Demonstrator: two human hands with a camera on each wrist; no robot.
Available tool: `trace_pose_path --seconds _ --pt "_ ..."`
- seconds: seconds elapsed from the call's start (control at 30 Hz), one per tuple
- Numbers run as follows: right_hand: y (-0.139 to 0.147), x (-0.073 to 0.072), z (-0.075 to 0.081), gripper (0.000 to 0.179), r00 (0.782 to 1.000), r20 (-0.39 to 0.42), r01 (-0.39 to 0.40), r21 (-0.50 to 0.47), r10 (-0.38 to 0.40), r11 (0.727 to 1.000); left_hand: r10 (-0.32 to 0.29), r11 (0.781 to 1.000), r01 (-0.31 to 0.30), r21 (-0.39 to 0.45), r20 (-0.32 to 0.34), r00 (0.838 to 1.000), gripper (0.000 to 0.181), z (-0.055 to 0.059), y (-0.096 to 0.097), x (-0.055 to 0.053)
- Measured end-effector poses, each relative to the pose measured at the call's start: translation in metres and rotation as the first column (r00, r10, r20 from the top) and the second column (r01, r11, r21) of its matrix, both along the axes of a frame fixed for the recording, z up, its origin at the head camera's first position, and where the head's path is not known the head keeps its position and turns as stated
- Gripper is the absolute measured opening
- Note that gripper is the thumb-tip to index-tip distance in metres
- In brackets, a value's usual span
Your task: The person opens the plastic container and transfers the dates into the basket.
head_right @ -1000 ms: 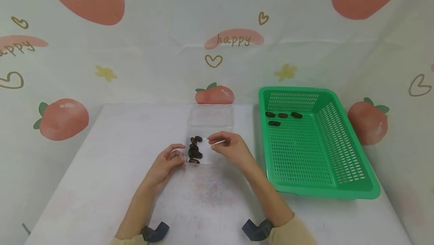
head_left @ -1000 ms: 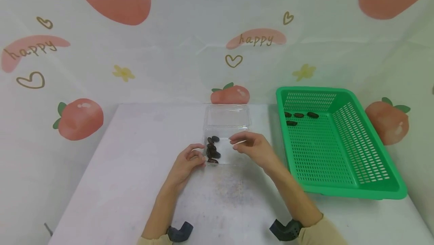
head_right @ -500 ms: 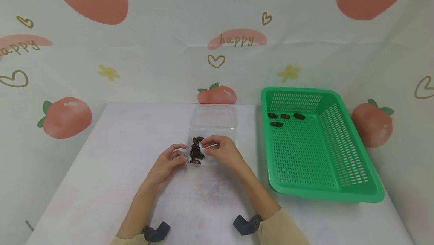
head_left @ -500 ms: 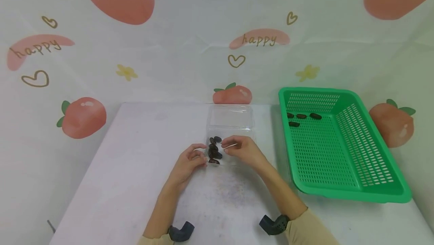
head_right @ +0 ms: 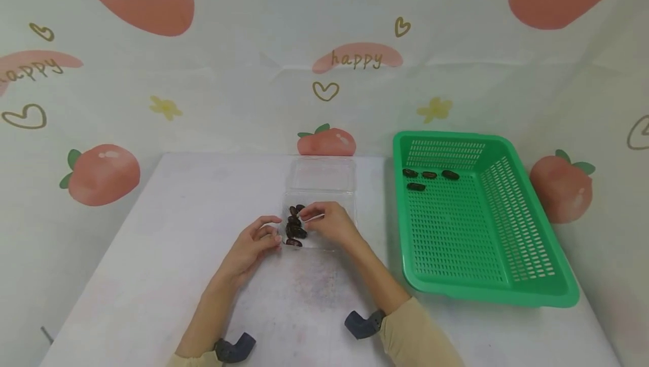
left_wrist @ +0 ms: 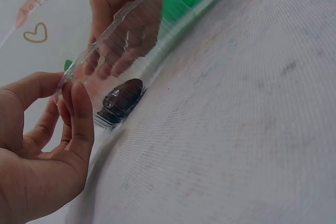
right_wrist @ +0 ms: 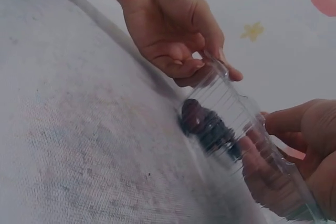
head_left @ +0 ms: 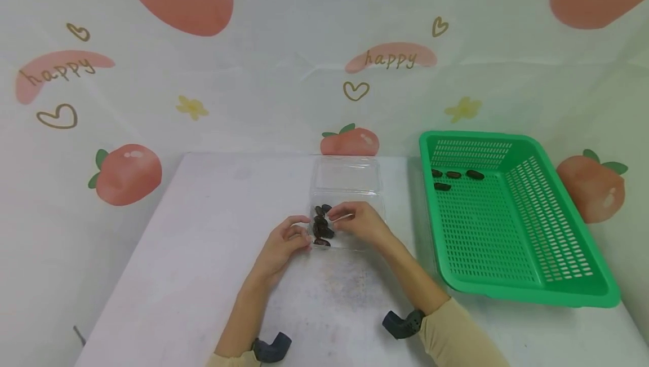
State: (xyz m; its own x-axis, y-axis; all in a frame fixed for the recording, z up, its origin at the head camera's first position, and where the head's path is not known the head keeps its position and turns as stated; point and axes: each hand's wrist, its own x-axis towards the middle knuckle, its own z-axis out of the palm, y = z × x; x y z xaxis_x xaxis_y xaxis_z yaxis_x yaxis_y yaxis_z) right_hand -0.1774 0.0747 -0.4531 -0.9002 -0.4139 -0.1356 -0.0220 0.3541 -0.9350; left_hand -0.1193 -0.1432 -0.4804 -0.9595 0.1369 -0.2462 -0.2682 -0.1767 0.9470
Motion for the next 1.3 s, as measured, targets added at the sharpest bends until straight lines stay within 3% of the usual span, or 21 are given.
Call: trace_pose_path --seconds 0.13,0.47,0.63,0.93,1.1,1.3 --pt "0.0 -0.003 -0.003 0.027 0.996 -0.052 -0.065 0.05 0.068 0.997 0.001 1.0 -0.001 0.001 -0.001 1.0 0.046 0.0 0.001 0.0" --pt "-0.007 -0.005 -0.004 0.032 0.99 -0.01 -0.138 0.196 0.143 0.971 0.009 1.0 -0.009 0.011 0.004 1.0 0.045 -0.001 0.002 0.0" --pt "-0.01 -0.006 -0.004 0.033 0.985 -0.001 -0.165 0.227 0.17 0.96 0.005 1.0 -0.005 0.018 0.01 1.0 0.047 0.0 0.001 0.001" --pt "-0.012 -0.006 -0.006 0.035 0.967 -0.057 -0.225 0.259 0.247 0.939 0.002 1.0 -0.002 0.009 0.027 1.0 0.044 -0.002 0.0 0.001" --pt "-0.013 -0.005 -0.005 0.033 0.965 -0.063 -0.232 0.255 0.256 0.939 0.0 1.0 -0.001 0.017 0.024 1.0 0.045 -0.002 -0.001 0.001" --pt "-0.013 -0.003 0.0 0.029 0.978 -0.043 -0.187 0.246 0.204 0.951 -0.005 1.0 0.005 0.027 0.02 1.0 0.046 0.001 0.0 0.002"
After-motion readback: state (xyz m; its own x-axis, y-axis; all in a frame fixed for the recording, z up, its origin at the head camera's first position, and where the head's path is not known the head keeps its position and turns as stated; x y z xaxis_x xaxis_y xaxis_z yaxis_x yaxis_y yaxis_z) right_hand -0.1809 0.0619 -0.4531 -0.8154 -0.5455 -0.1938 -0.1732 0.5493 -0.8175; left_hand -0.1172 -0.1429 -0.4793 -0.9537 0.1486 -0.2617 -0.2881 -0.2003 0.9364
